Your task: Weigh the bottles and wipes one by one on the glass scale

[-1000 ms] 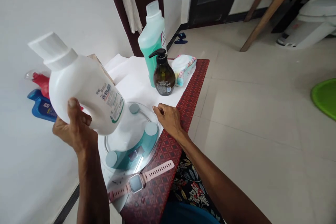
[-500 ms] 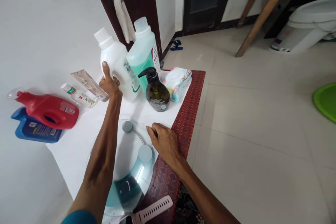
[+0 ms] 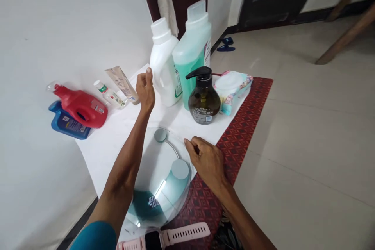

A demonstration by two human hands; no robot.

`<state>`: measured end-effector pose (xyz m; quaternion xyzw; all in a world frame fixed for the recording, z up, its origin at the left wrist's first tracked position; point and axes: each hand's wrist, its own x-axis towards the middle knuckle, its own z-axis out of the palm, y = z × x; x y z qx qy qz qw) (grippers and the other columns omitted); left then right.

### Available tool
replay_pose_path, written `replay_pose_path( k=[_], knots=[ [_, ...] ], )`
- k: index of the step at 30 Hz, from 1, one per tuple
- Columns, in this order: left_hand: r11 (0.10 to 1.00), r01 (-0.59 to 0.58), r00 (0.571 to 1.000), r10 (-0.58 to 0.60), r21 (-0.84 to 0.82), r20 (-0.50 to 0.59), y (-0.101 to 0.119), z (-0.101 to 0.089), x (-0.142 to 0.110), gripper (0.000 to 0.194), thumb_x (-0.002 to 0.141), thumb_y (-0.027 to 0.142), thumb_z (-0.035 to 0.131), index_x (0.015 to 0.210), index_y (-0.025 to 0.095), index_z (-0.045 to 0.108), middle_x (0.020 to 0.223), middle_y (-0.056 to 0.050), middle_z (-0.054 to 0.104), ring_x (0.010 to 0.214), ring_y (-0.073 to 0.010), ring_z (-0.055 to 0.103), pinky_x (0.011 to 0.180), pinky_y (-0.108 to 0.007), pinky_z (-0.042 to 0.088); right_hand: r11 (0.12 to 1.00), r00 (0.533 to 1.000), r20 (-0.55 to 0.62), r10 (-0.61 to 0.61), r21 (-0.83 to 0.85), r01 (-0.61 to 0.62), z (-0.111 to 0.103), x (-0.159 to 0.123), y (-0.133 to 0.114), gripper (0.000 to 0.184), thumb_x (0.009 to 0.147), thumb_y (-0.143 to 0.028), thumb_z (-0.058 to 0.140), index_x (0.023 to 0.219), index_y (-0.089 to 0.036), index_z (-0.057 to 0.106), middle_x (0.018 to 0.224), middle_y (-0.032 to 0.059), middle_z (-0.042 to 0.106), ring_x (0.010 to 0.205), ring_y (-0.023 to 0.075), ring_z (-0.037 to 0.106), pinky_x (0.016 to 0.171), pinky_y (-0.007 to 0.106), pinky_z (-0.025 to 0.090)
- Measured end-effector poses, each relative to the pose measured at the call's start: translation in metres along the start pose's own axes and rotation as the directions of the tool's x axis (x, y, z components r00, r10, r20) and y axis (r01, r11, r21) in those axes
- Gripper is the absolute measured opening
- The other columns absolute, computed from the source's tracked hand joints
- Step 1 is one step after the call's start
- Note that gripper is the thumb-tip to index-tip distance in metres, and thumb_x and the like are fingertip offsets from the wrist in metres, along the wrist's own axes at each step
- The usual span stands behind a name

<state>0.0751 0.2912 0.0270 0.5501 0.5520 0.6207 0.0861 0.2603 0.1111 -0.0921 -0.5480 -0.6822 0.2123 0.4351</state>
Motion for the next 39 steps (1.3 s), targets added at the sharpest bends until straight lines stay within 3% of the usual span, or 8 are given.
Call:
replay_pose_path(
  k=[4, 8, 13, 21, 25, 28, 34, 39],
  knots=[
    [0.949, -0.122, 0.905, 0.227, 0.291, -0.361, -0.031, -0.072, 0.021, 0.060, 0.092, 0.065, 0.077, 0.123, 0.017, 0.058, 0.126, -0.012, 0.061, 0.121, -0.0250, 0.062, 0.107, -0.047, 0.050, 1.000, 1.000, -0.009, -0.026, -0.012, 0.026, 0.001, 0.000, 0.001, 0.049, 0.108, -0.046, 0.048, 0.065, -0.026, 0.043, 0.061, 0.0006, 0.060, 0.054, 0.0156, 0.046, 0.061, 0.032, 0.029],
    [0.923, 0.061, 0.942, 0.073, 0.380, -0.328, -0.068, -0.111, 0.047, 0.070, 0.082, 0.048, 0.091, 0.133, 0.015, 0.056, 0.140, -0.018, 0.058, 0.136, -0.0322, 0.058, 0.115, -0.051, 0.046, 0.999, 0.999, -0.025, -0.027, -0.046, 0.026, 0.003, 0.000, 0.001, 0.051, 0.108, -0.049, 0.048, 0.063, -0.025, 0.043, 0.060, 0.0006, 0.059, 0.053, 0.0154, 0.045, 0.060, 0.032, 0.027],
    [0.908, 0.261, 0.964, -0.229, 0.327, -0.134, -0.093, -0.094, 0.062, 0.070, 0.076, 0.039, 0.095, 0.128, 0.017, 0.052, 0.137, -0.020, 0.065, 0.134, -0.0336, 0.063, 0.114, -0.046, 0.048, 1.000, 1.000, -0.008, -0.015, -0.028, 0.015, 0.001, 0.001, 0.001, 0.049, 0.106, -0.048, 0.050, 0.063, -0.026, 0.042, 0.058, -0.0005, 0.058, 0.050, 0.0149, 0.043, 0.058, 0.032, 0.029],
    [0.896, 0.329, 0.928, -0.247, 0.299, -0.280, -0.098, -0.061, 0.074, 0.053, 0.071, 0.037, 0.094, 0.094, 0.023, 0.048, 0.108, -0.007, 0.068, 0.121, -0.0318, 0.068, 0.101, -0.046, 0.051, 0.999, 1.000, -0.013, 0.026, -0.031, -0.027, 0.002, 0.001, -0.001, 0.049, 0.105, -0.047, 0.051, 0.063, -0.026, 0.039, 0.058, -0.0008, 0.057, 0.050, 0.0145, 0.042, 0.059, 0.032, 0.030],
    [0.922, 0.275, 0.941, -0.200, 0.273, -0.271, -0.078, -0.076, 0.067, 0.050, 0.072, 0.041, 0.092, 0.088, 0.023, 0.049, 0.098, -0.002, 0.066, 0.116, -0.0264, 0.068, 0.096, -0.045, 0.051, 0.998, 0.999, -0.003, 0.052, -0.029, -0.052, 0.002, 0.003, -0.003, 0.047, 0.104, -0.046, 0.052, 0.063, -0.026, 0.039, 0.057, -0.0008, 0.055, 0.052, 0.0148, 0.042, 0.060, 0.032, 0.028],
    [0.963, 0.122, 0.984, -0.087, 0.240, -0.153, -0.042, -0.105, 0.045, 0.054, 0.067, 0.044, 0.097, 0.095, 0.022, 0.056, 0.103, -0.004, 0.070, 0.100, -0.0244, 0.069, 0.089, -0.043, 0.055, 0.997, 0.997, 0.014, 0.074, -0.026, -0.074, 0.001, 0.004, -0.006, 0.045, 0.101, -0.045, 0.053, 0.063, -0.026, 0.039, 0.057, -0.0003, 0.053, 0.053, 0.0154, 0.041, 0.060, 0.033, 0.025],
    [0.990, 0.039, 0.987, -0.060, 0.135, 0.152, 0.040, -0.170, -0.050, 0.055, 0.066, 0.053, 0.096, 0.098, 0.021, 0.065, 0.098, -0.007, 0.074, 0.095, -0.0262, 0.073, 0.081, -0.040, 0.059, 0.993, 0.993, 0.048, 0.112, -0.037, -0.110, 0.000, 0.006, -0.010, 0.044, 0.097, -0.044, 0.055, 0.061, -0.026, 0.038, 0.055, -0.0003, 0.050, 0.054, 0.0161, 0.041, 0.060, 0.033, 0.022],
    [0.981, 0.157, 0.954, -0.180, 0.112, 0.238, 0.064, -0.189, -0.122, 0.056, 0.065, 0.049, 0.096, 0.103, 0.022, 0.065, 0.104, -0.007, 0.076, 0.094, -0.0256, 0.075, 0.084, -0.041, 0.062, 0.991, 0.992, 0.040, 0.122, -0.059, -0.120, 0.001, 0.006, -0.012, 0.044, 0.096, -0.042, 0.058, 0.060, -0.026, 0.038, 0.056, -0.0005, 0.050, 0.056, 0.0166, 0.041, 0.061, 0.032, 0.022]
  ],
)
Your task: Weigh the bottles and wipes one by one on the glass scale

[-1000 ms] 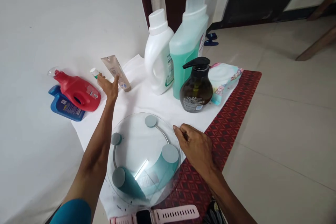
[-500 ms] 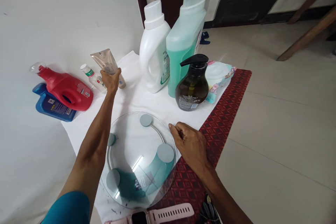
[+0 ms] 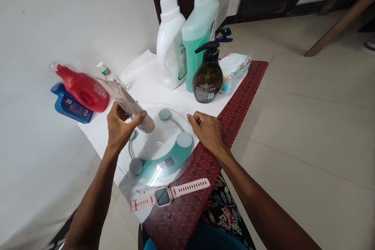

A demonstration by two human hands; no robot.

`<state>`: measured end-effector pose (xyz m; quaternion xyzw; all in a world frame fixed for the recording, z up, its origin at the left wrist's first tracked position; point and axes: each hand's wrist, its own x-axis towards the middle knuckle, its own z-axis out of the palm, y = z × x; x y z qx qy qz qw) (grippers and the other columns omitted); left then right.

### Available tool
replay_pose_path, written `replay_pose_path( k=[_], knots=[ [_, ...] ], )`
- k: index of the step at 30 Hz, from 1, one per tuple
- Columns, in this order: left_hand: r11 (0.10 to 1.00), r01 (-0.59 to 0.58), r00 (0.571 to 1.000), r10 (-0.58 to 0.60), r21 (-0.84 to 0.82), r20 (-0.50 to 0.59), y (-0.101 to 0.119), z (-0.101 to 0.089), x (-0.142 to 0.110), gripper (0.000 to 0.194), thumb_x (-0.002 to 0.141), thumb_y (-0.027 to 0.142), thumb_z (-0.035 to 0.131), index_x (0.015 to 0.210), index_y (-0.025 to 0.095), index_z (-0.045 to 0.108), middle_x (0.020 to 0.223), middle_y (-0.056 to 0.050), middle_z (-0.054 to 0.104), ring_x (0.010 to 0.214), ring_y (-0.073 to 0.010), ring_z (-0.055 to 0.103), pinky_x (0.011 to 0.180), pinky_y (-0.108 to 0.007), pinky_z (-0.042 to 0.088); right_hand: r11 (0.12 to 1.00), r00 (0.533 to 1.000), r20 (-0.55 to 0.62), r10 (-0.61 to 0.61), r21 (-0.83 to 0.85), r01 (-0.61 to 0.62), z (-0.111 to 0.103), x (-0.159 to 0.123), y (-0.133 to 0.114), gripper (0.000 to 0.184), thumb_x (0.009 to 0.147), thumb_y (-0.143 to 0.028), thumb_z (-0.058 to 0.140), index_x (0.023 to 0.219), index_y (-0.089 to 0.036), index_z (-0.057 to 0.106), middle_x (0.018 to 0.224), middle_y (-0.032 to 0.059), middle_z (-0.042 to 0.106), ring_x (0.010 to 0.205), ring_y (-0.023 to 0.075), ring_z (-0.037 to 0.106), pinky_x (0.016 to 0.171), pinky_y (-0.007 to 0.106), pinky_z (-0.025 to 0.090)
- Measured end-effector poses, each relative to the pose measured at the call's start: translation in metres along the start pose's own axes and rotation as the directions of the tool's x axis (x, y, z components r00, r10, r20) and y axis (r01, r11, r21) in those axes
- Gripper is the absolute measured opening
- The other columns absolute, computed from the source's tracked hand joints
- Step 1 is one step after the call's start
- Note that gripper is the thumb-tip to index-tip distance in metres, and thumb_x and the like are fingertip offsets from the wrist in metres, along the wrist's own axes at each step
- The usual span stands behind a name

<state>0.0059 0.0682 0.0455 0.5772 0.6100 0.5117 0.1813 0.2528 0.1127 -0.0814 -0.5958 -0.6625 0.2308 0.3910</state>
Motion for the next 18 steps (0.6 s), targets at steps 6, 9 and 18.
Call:
replay_pose_path(
  k=[6, 9, 18],
  knots=[
    [0.999, 0.033, 0.999, -0.033, 0.009, 0.000, -0.009, 0.008, -0.024, 0.059, 0.065, 0.051, 0.096, 0.105, 0.022, 0.063, 0.107, -0.008, 0.074, 0.098, -0.0261, 0.073, 0.088, -0.043, 0.061, 1.000, 1.000, 0.007, 0.014, -0.017, -0.014, 0.000, -0.001, -0.004, 0.045, 0.096, -0.041, 0.058, 0.059, -0.026, 0.036, 0.054, -0.0019, 0.045, 0.056, 0.0164, 0.038, 0.063, 0.032, 0.022],
    [0.999, 0.043, 0.999, -0.042, -0.003, 0.020, -0.014, 0.006, -0.028, 0.066, 0.069, 0.055, 0.094, 0.116, 0.022, 0.062, 0.118, -0.010, 0.074, 0.105, -0.0278, 0.072, 0.094, -0.046, 0.060, 1.000, 1.000, 0.004, 0.014, -0.025, -0.014, -0.001, -0.001, -0.005, 0.046, 0.096, -0.042, 0.058, 0.059, -0.027, 0.036, 0.054, -0.0021, 0.044, 0.056, 0.0166, 0.037, 0.063, 0.032, 0.022],
    [0.996, 0.017, 0.997, -0.023, -0.082, -0.072, -0.036, -0.030, -0.048, 0.103, 0.067, 0.069, 0.093, 0.150, 0.028, 0.047, 0.151, -0.020, 0.060, 0.136, -0.0382, 0.064, 0.111, -0.057, 0.054, 0.999, 1.000, 0.010, 0.024, -0.027, -0.024, -0.002, -0.002, -0.007, 0.044, 0.095, -0.043, 0.057, 0.060, -0.026, 0.036, 0.055, -0.0025, 0.042, 0.056, 0.0159, 0.036, 0.064, 0.032, 0.022]
  ],
)
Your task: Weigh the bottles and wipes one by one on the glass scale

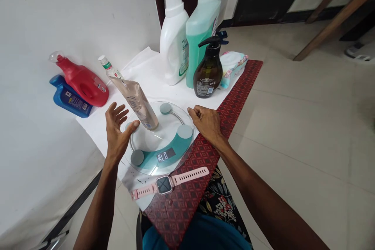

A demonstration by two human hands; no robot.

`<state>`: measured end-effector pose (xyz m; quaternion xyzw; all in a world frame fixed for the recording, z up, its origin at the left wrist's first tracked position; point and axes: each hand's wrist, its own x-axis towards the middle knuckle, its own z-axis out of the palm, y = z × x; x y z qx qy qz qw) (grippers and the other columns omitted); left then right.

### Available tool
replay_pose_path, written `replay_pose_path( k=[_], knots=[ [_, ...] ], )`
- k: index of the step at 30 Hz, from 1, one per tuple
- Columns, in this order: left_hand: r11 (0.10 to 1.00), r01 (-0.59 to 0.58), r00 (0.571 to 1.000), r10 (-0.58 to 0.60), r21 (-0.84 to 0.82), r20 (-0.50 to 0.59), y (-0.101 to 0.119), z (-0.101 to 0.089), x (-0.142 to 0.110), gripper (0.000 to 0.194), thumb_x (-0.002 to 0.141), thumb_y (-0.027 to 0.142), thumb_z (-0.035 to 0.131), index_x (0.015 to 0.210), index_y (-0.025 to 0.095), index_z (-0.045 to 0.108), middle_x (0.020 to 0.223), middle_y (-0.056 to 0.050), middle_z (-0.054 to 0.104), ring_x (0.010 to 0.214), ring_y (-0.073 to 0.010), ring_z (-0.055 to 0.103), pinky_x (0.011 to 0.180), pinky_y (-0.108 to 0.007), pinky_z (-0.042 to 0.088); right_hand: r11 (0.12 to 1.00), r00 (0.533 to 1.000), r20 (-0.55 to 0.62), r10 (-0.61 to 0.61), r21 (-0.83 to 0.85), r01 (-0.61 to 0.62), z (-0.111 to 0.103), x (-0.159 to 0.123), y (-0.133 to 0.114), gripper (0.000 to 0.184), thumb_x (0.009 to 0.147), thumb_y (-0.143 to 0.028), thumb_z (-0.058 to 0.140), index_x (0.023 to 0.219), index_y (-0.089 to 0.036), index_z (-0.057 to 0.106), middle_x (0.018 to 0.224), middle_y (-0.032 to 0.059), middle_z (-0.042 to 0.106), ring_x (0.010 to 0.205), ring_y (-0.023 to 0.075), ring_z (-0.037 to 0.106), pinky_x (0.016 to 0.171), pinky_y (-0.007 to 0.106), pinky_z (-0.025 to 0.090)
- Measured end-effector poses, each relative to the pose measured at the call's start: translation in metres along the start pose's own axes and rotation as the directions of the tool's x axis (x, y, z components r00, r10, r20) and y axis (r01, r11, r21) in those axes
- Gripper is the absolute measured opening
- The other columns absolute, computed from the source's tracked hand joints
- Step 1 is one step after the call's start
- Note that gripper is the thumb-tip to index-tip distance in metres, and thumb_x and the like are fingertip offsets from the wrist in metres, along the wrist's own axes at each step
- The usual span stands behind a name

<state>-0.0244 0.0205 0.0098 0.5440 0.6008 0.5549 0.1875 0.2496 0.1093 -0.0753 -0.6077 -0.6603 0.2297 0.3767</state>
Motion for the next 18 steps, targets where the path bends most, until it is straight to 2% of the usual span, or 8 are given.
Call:
replay_pose_path(
  k=[4, 8, 10, 13, 15, 18],
  knots=[
    [0.998, -0.020, 1.000, 0.020, 0.065, 0.003, 0.003, -0.006, -0.001, 0.104, 0.068, 0.068, 0.093, 0.151, 0.028, 0.046, 0.152, -0.020, 0.060, 0.137, -0.0374, 0.063, 0.114, -0.059, 0.051, 1.000, 1.000, 0.010, 0.013, 0.000, -0.013, -0.001, 0.000, -0.001, 0.044, 0.095, -0.043, 0.057, 0.060, -0.026, 0.037, 0.056, -0.0023, 0.044, 0.057, 0.0158, 0.037, 0.064, 0.032, 0.023],
    [0.972, -0.089, 0.995, 0.074, 0.219, 0.074, 0.011, 0.013, 0.000, 0.107, 0.066, 0.060, 0.096, 0.154, 0.029, 0.045, 0.151, -0.016, 0.061, 0.139, -0.0358, 0.062, 0.115, -0.058, 0.051, 1.000, 0.999, 0.023, 0.022, -0.015, -0.022, -0.001, 0.000, -0.001, 0.044, 0.097, -0.042, 0.057, 0.061, -0.025, 0.037, 0.056, -0.0017, 0.046, 0.058, 0.0158, 0.039, 0.064, 0.032, 0.023],
    [0.963, -0.076, 0.995, 0.057, 0.257, 0.077, 0.014, 0.025, 0.001, 0.092, 0.067, 0.057, 0.096, 0.143, 0.026, 0.054, 0.139, -0.013, 0.068, 0.128, -0.0328, 0.068, 0.108, -0.054, 0.057, 0.999, 0.999, 0.023, 0.030, -0.027, -0.029, -0.001, 0.001, -0.001, 0.044, 0.098, -0.041, 0.058, 0.061, -0.025, 0.039, 0.057, -0.0012, 0.049, 0.059, 0.0158, 0.040, 0.064, 0.032, 0.022],
    [0.961, -0.026, 0.999, 0.020, 0.275, 0.026, 0.019, 0.039, 0.005, 0.064, 0.069, 0.052, 0.093, 0.116, 0.022, 0.063, 0.110, -0.007, 0.075, 0.099, -0.0261, 0.075, 0.088, -0.045, 0.065, 0.999, 0.999, 0.027, 0.031, -0.041, -0.030, -0.002, 0.001, -0.001, 0.043, 0.099, -0.039, 0.059, 0.061, -0.024, 0.045, 0.059, 0.0001, 0.054, 0.060, 0.0161, 0.043, 0.064, 0.032, 0.022],
    [0.965, -0.032, 0.999, 0.035, 0.262, -0.006, 0.024, 0.044, 0.010, 0.058, 0.067, 0.050, 0.093, 0.108, 0.021, 0.064, 0.100, -0.004, 0.074, 0.090, -0.0238, 0.075, 0.081, -0.043, 0.067, 0.998, 0.999, 0.035, 0.029, -0.055, -0.027, -0.002, 0.002, -0.001, 0.041, 0.100, -0.038, 0.059, 0.063, -0.024, 0.051, 0.062, 0.0011, 0.058, 0.062, 0.0166, 0.047, 0.064, 0.032, 0.022],
    [0.972, -0.110, 0.991, 0.122, 0.206, -0.046, 0.037, 0.055, 0.026, 0.058, 0.066, 0.049, 0.094, 0.106, 0.021, 0.063, 0.099, -0.004, 0.073, 0.089, -0.0230, 0.075, 0.079, -0.041, 0.068, 0.996, 0.998, 0.048, 0.028, -0.084, -0.023, -0.002, 0.003, -0.001, 0.038, 0.103, -0.037, 0.059, 0.067, -0.023, 0.059, 0.068, 0.0029, 0.066, 0.065, 0.0175, 0.053, 0.064, 0.032, 0.022]
  ],
)
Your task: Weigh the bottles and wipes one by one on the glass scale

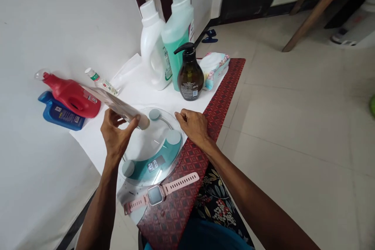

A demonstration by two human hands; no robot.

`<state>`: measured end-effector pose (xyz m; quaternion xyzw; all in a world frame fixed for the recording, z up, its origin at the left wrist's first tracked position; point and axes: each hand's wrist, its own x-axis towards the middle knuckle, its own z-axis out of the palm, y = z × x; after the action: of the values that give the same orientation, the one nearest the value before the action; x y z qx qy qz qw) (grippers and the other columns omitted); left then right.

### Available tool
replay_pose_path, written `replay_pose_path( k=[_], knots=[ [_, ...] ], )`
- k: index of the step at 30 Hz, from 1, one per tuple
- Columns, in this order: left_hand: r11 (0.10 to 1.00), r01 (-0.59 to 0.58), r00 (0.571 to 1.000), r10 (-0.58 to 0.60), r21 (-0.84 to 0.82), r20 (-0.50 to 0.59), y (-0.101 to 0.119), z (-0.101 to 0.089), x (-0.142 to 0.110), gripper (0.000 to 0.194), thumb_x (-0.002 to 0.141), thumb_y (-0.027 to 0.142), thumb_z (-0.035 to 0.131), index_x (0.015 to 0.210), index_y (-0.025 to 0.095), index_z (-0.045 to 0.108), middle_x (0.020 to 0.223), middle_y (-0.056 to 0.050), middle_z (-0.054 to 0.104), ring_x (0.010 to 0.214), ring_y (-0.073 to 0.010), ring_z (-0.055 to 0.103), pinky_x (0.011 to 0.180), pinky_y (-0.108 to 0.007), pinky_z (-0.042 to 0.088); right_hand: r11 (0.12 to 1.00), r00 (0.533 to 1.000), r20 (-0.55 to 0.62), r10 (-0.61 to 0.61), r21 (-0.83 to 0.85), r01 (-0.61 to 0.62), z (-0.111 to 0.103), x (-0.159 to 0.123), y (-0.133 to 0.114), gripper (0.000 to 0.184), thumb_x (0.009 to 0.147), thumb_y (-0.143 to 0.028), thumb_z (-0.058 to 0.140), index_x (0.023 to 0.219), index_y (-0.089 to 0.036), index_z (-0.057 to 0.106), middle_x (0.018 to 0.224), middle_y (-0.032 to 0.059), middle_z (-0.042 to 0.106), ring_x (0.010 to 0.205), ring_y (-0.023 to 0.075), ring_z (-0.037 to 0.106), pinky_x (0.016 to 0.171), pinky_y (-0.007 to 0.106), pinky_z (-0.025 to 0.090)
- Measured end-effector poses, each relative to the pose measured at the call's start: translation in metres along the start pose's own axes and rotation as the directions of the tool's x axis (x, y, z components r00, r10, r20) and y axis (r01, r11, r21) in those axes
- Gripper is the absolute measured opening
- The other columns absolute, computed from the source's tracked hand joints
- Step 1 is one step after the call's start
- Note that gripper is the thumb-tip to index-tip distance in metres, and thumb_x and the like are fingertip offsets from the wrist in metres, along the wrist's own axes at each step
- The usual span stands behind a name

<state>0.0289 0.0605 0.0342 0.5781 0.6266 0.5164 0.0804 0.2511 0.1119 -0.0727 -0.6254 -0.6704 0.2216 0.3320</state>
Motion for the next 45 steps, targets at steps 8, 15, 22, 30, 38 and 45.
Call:
replay_pose_path(
  k=[8, 15, 22, 30, 38, 45],
  knots=[
    [0.991, -0.091, 0.980, 0.107, -0.101, 0.166, 0.018, 0.095, 0.057, 0.055, 0.069, 0.046, 0.093, 0.103, 0.021, 0.058, 0.103, -0.005, 0.076, 0.092, -0.0210, 0.076, 0.081, -0.035, 0.065, 1.000, 0.999, 0.037, -0.002, -0.018, 0.003, -0.004, 0.000, -0.001, 0.036, 0.107, -0.034, 0.058, 0.075, -0.022, 0.066, 0.077, 0.0049, 0.075, 0.071, 0.0188, 0.062, 0.065, 0.032, 0.024],
    [0.999, 0.016, 0.982, -0.010, -0.031, 0.187, -0.002, 0.153, 0.084, 0.050, 0.071, 0.036, 0.096, 0.098, 0.021, 0.058, 0.106, -0.008, 0.078, 0.094, -0.0231, 0.075, 0.084, -0.037, 0.064, 1.000, 0.999, 0.036, -0.017, -0.006, 0.017, -0.005, 0.000, 0.000, 0.035, 0.107, -0.032, 0.059, 0.073, -0.022, 0.063, 0.079, 0.0057, 0.076, 0.071, 0.0183, 0.062, 0.066, 0.033, 0.024],
    [0.992, 0.112, 0.952, -0.090, -0.058, 0.292, -0.013, 0.161, 0.081, 0.068, 0.077, 0.044, 0.096, 0.127, 0.020, 0.057, 0.127, -0.017, 0.076, 0.109, -0.0287, 0.076, 0.094, -0.043, 0.062, 0.998, 0.999, -0.012, -0.033, 0.058, 0.034, 0.001, -0.002, 0.006, 0.041, 0.100, -0.039, 0.056, 0.064, -0.025, 0.044, 0.064, 0.0047, 0.064, 0.061, 0.0179, 0.050, 0.066, 0.033, 0.022],
    [0.998, 0.020, 1.000, -0.019, 0.064, -0.024, -0.083, 0.076, 0.096, 0.083, 0.078, 0.044, 0.094, 0.144, 0.020, 0.049, 0.155, -0.024, 0.054, 0.126, -0.0329, 0.067, 0.107, -0.049, 0.057, 0.990, 0.998, -0.032, -0.052, 0.130, 0.056, 0.003, -0.003, 0.011, 0.047, 0.092, -0.057, 0.049, 0.058, -0.027, 0.036, 0.053, -0.0010, 0.043, 0.054, 0.0159, 0.032, 0.064, 0.033, 0.024],
    [0.949, 0.241, 0.927, -0.163, 0.203, -0.339, -0.175, 0.003, 0.196, 0.099, 0.065, 0.033, 0.101, 0.143, 0.010, 0.046, 0.164, -0.036, 0.040, 0.165, -0.0439, 0.028, 0.134, -0.057, 0.023, 0.993, 0.998, -0.042, -0.056, 0.099, 0.060, 0.004, -0.001, 0.011, 0.050, 0.094, -0.058, 0.051, 0.057, -0.028, 0.034, 0.050, -0.0022, 0.041, 0.050, 0.0163, 0.032, 0.059, 0.033, 0.027],
    [0.951, 0.272, 0.930, -0.221, 0.144, -0.295, -0.196, 0.018, 0.238, 0.062, 0.067, 0.028, 0.095, 0.111, 0.022, 0.051, 0.128, -0.017, 0.067, 0.128, -0.0364, 0.064, 0.114, -0.052, 0.047, 0.992, 0.996, -0.043, -0.073, 0.104, 0.077, 0.003, -0.002, 0.012, 0.052, 0.097, -0.056, 0.051, 0.060, -0.028, 0.029, 0.051, -0.0034, 0.039, 0.050, 0.0158, 0.034, 0.058, 0.033, 0.028]
  ],
)
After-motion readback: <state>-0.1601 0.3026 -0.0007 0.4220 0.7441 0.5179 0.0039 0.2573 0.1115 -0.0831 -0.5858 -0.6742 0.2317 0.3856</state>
